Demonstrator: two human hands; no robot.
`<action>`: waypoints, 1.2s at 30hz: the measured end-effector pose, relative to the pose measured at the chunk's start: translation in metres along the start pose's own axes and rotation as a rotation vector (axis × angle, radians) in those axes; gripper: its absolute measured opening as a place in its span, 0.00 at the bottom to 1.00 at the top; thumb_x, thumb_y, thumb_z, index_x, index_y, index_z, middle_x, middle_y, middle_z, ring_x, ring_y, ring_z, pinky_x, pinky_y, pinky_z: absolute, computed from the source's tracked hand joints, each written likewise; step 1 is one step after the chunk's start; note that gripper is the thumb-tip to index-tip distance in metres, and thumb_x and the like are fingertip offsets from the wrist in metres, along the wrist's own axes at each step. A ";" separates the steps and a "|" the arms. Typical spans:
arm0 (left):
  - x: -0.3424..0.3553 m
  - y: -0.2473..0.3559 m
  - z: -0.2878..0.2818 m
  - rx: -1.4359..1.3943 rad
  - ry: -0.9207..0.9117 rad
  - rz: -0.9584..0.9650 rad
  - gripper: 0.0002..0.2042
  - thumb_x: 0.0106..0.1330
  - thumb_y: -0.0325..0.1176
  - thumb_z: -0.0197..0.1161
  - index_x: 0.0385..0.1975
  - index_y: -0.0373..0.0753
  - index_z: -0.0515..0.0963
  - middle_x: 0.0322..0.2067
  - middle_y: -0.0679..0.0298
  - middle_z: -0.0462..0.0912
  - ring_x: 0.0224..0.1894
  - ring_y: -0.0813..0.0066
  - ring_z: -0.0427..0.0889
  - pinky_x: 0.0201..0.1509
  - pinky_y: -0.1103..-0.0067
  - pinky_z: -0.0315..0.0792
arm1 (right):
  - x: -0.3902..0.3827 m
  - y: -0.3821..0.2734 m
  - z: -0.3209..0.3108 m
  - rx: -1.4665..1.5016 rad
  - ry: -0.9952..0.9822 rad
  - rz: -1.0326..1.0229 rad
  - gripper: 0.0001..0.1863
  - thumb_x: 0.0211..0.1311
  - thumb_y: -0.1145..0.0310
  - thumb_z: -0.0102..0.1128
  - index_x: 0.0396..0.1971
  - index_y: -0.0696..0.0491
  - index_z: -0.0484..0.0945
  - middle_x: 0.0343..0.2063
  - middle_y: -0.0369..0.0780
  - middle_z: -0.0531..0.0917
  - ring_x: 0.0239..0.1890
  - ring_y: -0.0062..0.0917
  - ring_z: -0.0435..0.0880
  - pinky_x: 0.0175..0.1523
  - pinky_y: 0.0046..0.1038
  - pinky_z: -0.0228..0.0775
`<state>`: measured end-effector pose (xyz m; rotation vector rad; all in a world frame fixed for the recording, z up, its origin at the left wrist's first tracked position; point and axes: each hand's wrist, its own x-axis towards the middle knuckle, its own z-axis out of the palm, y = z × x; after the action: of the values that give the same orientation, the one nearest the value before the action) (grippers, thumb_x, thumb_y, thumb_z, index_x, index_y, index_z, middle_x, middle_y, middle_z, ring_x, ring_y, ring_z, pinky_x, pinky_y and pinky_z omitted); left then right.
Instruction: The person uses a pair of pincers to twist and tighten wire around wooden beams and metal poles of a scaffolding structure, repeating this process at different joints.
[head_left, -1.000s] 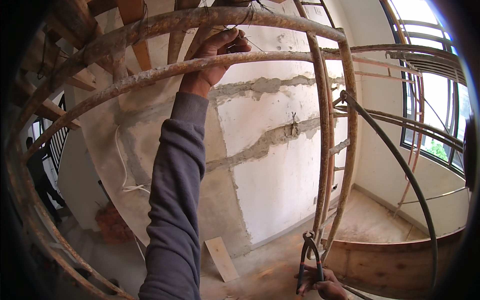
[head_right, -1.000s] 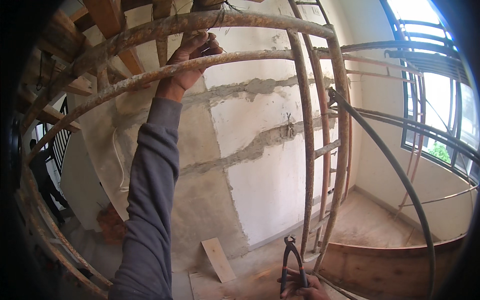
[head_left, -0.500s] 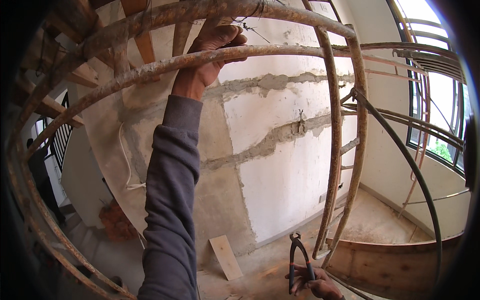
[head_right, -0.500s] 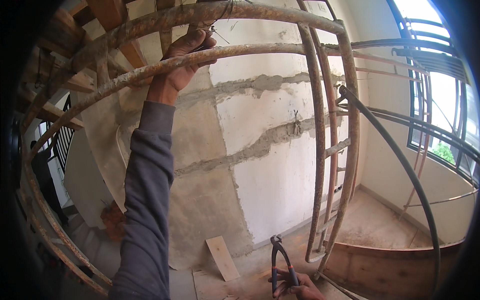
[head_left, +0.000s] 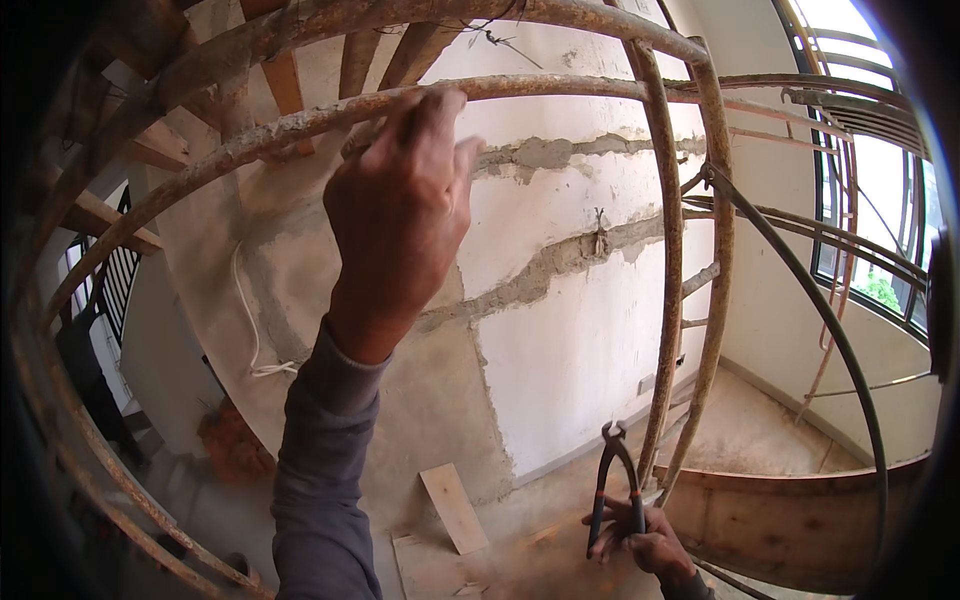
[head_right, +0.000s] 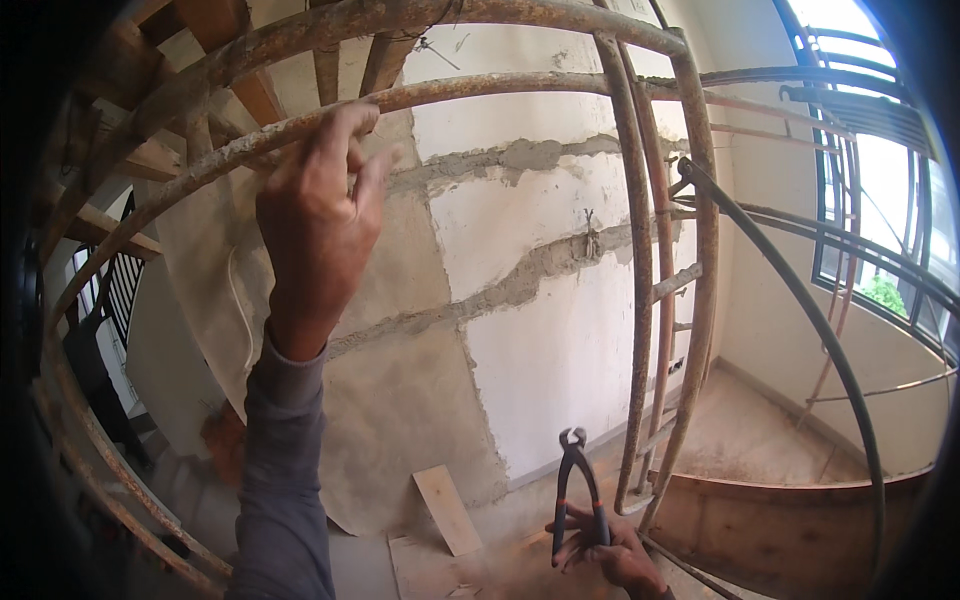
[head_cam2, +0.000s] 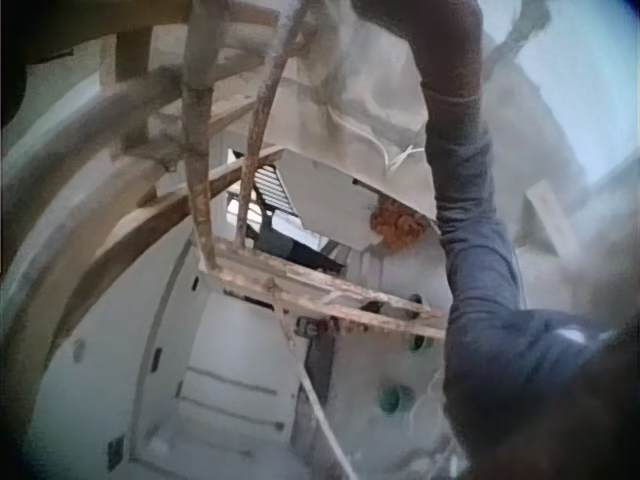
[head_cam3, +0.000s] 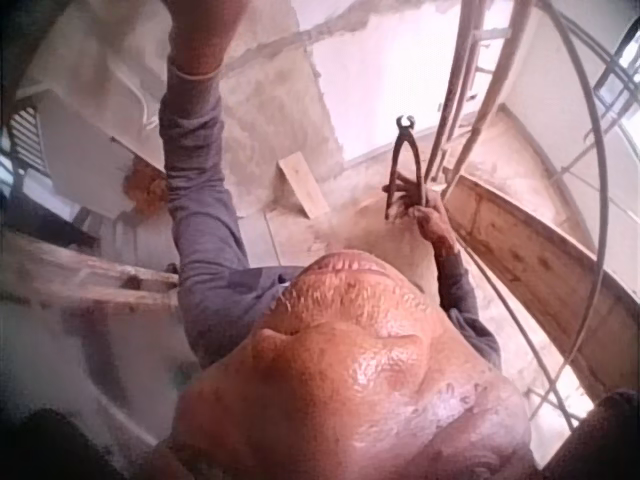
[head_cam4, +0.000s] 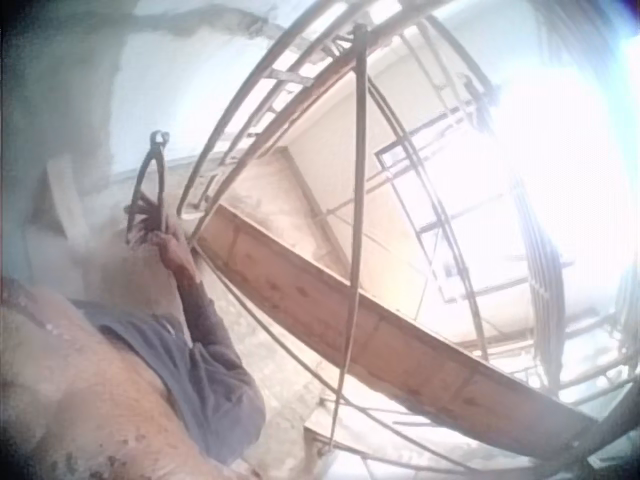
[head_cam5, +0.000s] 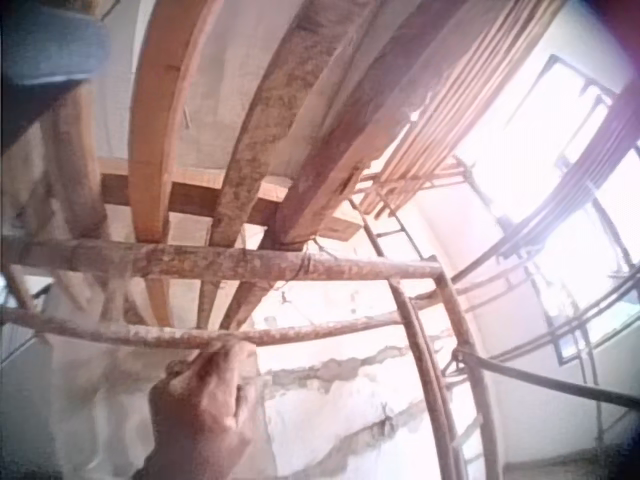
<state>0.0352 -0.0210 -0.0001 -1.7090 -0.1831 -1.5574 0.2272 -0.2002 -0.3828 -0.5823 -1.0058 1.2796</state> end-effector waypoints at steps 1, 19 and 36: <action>0.010 -0.001 0.002 0.087 0.093 0.069 0.11 0.58 0.28 0.70 0.39 0.38 0.76 0.32 0.56 0.80 0.29 0.57 0.85 0.30 0.68 0.77 | 0.011 -0.008 0.008 -0.004 0.004 -0.001 0.47 0.41 0.74 0.57 0.69 0.64 0.57 0.56 0.59 0.74 0.42 0.40 0.86 0.42 0.34 0.82; 0.069 -0.022 0.046 0.146 0.034 0.214 0.09 0.58 0.31 0.71 0.34 0.40 0.78 0.29 0.61 0.82 0.29 0.61 0.84 0.31 0.69 0.76 | 0.234 -0.146 0.069 -0.139 -0.393 -0.424 0.48 0.38 0.77 0.46 0.70 0.66 0.55 0.58 0.57 0.71 0.47 0.35 0.84 0.44 0.31 0.85; 0.070 -0.032 0.029 0.009 0.012 -0.036 0.01 0.64 0.25 0.64 0.32 0.35 0.80 0.20 0.72 0.79 0.22 0.91 0.72 0.24 0.85 0.66 | 0.350 -0.197 0.127 -0.141 -0.540 -0.774 0.49 0.38 0.78 0.47 0.72 0.57 0.55 0.64 0.55 0.65 0.55 0.37 0.79 0.52 0.31 0.79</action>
<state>0.0549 -0.0094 0.0791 -1.6973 -0.2157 -1.5902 0.2078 0.0681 -0.0589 0.0900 -1.5774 0.6689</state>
